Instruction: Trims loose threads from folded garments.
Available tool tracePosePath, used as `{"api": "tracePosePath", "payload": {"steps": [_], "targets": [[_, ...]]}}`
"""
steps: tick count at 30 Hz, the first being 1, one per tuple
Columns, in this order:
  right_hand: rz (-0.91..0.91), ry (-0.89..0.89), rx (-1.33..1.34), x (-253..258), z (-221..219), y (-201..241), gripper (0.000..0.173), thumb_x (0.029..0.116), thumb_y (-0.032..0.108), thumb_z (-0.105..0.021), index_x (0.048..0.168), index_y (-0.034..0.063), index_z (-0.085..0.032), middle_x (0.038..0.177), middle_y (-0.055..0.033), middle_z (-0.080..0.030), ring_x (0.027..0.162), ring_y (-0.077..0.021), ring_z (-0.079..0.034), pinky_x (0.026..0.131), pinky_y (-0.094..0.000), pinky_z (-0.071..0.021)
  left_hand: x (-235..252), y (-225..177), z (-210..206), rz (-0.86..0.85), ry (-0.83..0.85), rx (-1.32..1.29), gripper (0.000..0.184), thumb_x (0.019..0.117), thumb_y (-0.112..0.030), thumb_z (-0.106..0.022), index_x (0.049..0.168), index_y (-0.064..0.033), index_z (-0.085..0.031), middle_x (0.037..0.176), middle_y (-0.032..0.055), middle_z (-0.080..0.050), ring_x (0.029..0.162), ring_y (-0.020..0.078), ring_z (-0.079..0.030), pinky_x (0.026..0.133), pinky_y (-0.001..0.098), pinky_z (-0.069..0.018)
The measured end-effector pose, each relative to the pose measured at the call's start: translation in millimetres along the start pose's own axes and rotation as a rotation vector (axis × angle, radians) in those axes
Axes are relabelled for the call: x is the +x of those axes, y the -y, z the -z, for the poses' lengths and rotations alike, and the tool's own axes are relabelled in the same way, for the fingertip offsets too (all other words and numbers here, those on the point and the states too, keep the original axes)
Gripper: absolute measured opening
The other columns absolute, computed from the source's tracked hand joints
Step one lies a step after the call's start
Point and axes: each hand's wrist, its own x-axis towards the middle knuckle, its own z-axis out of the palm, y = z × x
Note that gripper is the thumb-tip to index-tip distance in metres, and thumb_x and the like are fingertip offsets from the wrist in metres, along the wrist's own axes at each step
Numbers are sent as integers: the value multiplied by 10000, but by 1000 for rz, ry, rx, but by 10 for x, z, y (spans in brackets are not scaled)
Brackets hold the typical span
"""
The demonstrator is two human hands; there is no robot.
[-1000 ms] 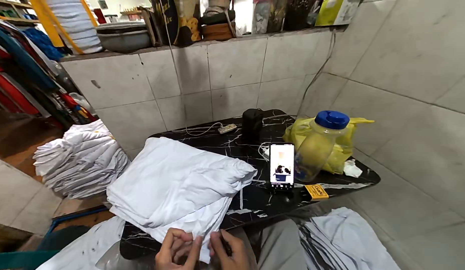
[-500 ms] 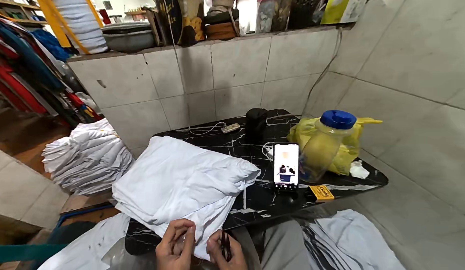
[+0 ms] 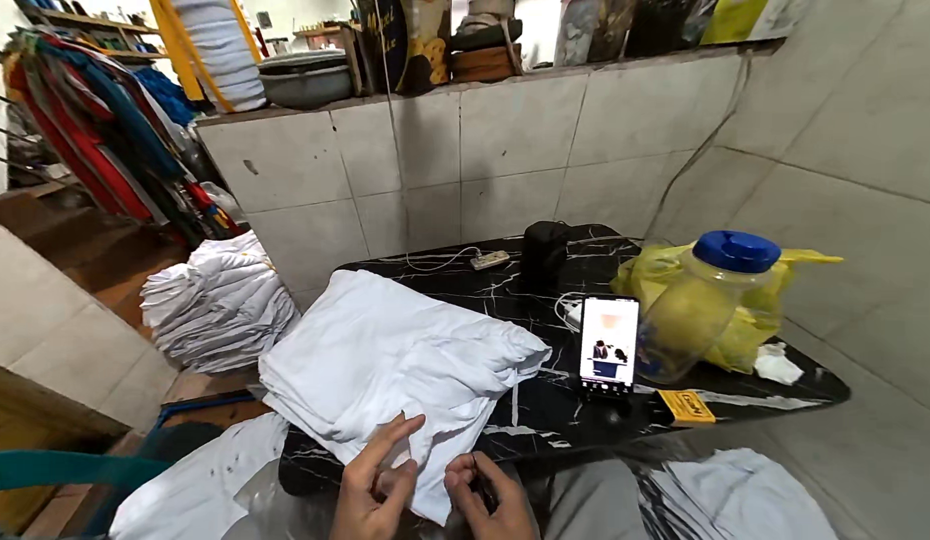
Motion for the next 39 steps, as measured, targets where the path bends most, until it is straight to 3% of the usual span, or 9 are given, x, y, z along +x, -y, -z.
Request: {"api": "tracePosePath", "payload": {"steps": [2,5,9,14,17,19,23,29,39], "targets": [[46,-14,-86,-8,-3,30,206,967,169,-686,1084,1,-708,865,-69,-705,728,-114,-653,657,-302,-556,-4,-38,-26,22,27,-22,441,921,28,-629,1362,29,-612,1459,159,-583,1307,228,-612,893,350,-635],[164,-28,-229,-20,0,63,358,939,288,-748,1154,3,-720,1012,-116,-736,850,-165,-698,763,-368,-596,-11,-32,-35,27,39,-14,460,910,41,-626,1370,31,-601,1466,156,-577,1304,229,-614,878,349,-641],[377,-79,-352,36,-9,6,340,939,324,-754,1091,20,-748,938,-108,-738,763,-142,-695,681,-313,-596,-12,-24,-19,23,27,-7,463,904,32,-629,1366,20,-606,1458,149,-585,1304,228,-614,867,348,-641],[421,7,-393,113,-30,-3,341,1010,339,-654,1085,12,-714,783,-92,-699,614,-157,-636,573,-338,-549,-19,-23,-16,24,35,-18,464,906,35,-632,1369,15,-605,1461,140,-584,1316,226,-604,880,353,-638],[462,-52,-434,122,-79,-18,307,1049,300,-582,1046,36,-739,814,-76,-742,661,-155,-706,589,-352,-586,-17,-24,-15,27,31,-15,471,896,50,-626,1366,24,-603,1462,148,-580,1307,229,-611,872,352,-641],[420,-156,-348,112,-125,-57,301,1043,283,-594,1041,15,-732,788,-69,-730,639,-125,-684,587,-313,-581,-19,-29,-9,32,21,-17,476,889,59,-624,1364,25,-606,1464,148,-578,1301,227,-616,858,350,-644],[260,-183,-58,112,-158,-45,276,980,248,-698,1056,-18,-682,668,0,-572,532,-34,-481,494,-205,-428,-22,-25,-3,38,10,-35,484,884,68,-626,1365,19,-609,1463,142,-581,1289,221,-624,837,346,-649],[200,-59,103,140,-177,-30,244,933,190,-747,1040,-21,-687,706,-5,-624,566,-19,-525,519,-194,-453,-10,-33,-10,40,-10,-38,495,878,74,-628,1370,20,-602,1465,133,-585,1273,208,-635,817,319,-643],[273,8,211,251,-293,-196,243,977,212,-703,1038,-20,-669,727,5,-615,583,-4,-519,532,-180,-449,7,-28,-68,45,-114,-168,514,868,122,-634,1374,78,-563,1455,135,-589,1261,209,-641,887,346,-632]]}}
